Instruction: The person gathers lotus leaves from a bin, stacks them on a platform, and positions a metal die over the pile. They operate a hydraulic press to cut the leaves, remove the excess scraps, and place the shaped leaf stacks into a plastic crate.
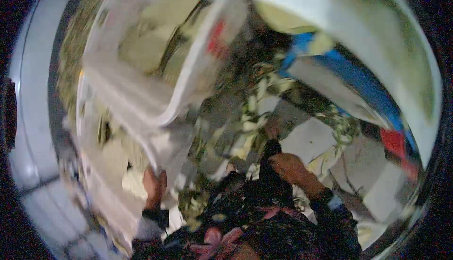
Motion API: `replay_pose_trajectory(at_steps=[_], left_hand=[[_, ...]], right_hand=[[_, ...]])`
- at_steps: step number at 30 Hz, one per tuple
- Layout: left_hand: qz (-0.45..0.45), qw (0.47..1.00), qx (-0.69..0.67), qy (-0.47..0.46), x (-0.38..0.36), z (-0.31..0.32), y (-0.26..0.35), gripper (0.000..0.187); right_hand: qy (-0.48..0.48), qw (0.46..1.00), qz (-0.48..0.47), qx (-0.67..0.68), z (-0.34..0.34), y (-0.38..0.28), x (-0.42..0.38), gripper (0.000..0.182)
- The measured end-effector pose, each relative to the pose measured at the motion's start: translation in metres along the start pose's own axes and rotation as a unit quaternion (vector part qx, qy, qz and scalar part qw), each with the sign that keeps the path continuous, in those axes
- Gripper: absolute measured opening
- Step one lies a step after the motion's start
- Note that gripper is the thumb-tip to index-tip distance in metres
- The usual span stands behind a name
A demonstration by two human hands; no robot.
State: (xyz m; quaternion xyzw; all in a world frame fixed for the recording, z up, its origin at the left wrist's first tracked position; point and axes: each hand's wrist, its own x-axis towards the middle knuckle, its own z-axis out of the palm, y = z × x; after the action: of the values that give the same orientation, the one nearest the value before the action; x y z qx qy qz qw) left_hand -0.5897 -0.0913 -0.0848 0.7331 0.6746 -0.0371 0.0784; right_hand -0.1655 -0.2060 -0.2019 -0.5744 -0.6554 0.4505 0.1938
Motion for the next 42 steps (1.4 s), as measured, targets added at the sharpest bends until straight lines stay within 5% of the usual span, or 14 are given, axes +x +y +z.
replay_pose_trajectory(at_steps=[2,3,5,7,10,14,16,24,30,36,37,39,40,42], left_hand=[[-0.013,0.997,-0.079,0.006,-0.003,0.021,-0.024,0.048],[-0.061,0.993,-0.101,-0.009,0.001,0.017,-0.016,0.053],[0.056,0.993,-0.086,0.05,-0.001,0.017,-0.019,0.058],[0.208,0.921,-0.306,0.12,0.018,0.021,-0.014,0.072],[0.33,0.876,-0.292,0.196,0.028,0.005,0.049,0.053],[0.523,0.76,-0.38,0.072,0.045,0.011,0.127,0.057],[0.509,0.762,-0.373,-0.146,0.042,0.012,0.161,0.052],[0.808,0.51,-0.267,-0.124,-0.064,0.035,0.257,0.047],[0.811,0.478,-0.213,-0.263,-0.205,0.054,0.312,0.039],[0.851,0.437,-0.095,-0.274,-0.326,0.102,0.351,0.037],[0.84,0.467,-0.061,-0.268,-0.343,0.106,0.351,0.035],[0.825,0.481,-0.047,-0.291,-0.377,0.106,0.357,0.035],[0.808,0.496,-0.037,-0.315,-0.39,0.104,0.36,0.034],[0.816,0.502,-0.009,-0.286,-0.404,0.101,0.361,0.034]], right_hand=[[-0.058,0.995,0.05,-0.064,0.012,-0.022,0.008,0.02],[0.088,0.994,-0.058,-0.043,0.032,-0.015,-0.003,0.019],[0.028,0.995,0.038,-0.086,0.026,-0.06,-0.008,0.015],[0.186,0.977,0.052,-0.096,0.047,-0.079,-0.034,0.015],[0.32,0.94,0.079,-0.089,0.1,-0.107,-0.077,0.014],[0.361,0.916,0.121,-0.125,0.133,-0.128,-0.127,0.011],[0.415,0.882,0.178,-0.135,0.146,-0.142,-0.144,0.011],[0.559,0.745,0.356,-0.071,0.197,-0.172,-0.255,0.023],[0.822,0.374,0.417,0.104,0.254,-0.166,-0.451,0.036],[0.953,-0.002,0.022,0.303,0.386,-0.047,-0.667,0.043],[0.952,-0.006,0.02,0.306,0.425,-0.006,-0.693,0.043],[0.913,0.181,0.331,0.156,0.492,0.07,-0.735,0.039],[0.912,0.182,0.329,0.161,0.476,0.06,-0.744,0.039],[0.905,-0.171,-0.104,0.377,0.413,0.017,-0.753,0.028]])
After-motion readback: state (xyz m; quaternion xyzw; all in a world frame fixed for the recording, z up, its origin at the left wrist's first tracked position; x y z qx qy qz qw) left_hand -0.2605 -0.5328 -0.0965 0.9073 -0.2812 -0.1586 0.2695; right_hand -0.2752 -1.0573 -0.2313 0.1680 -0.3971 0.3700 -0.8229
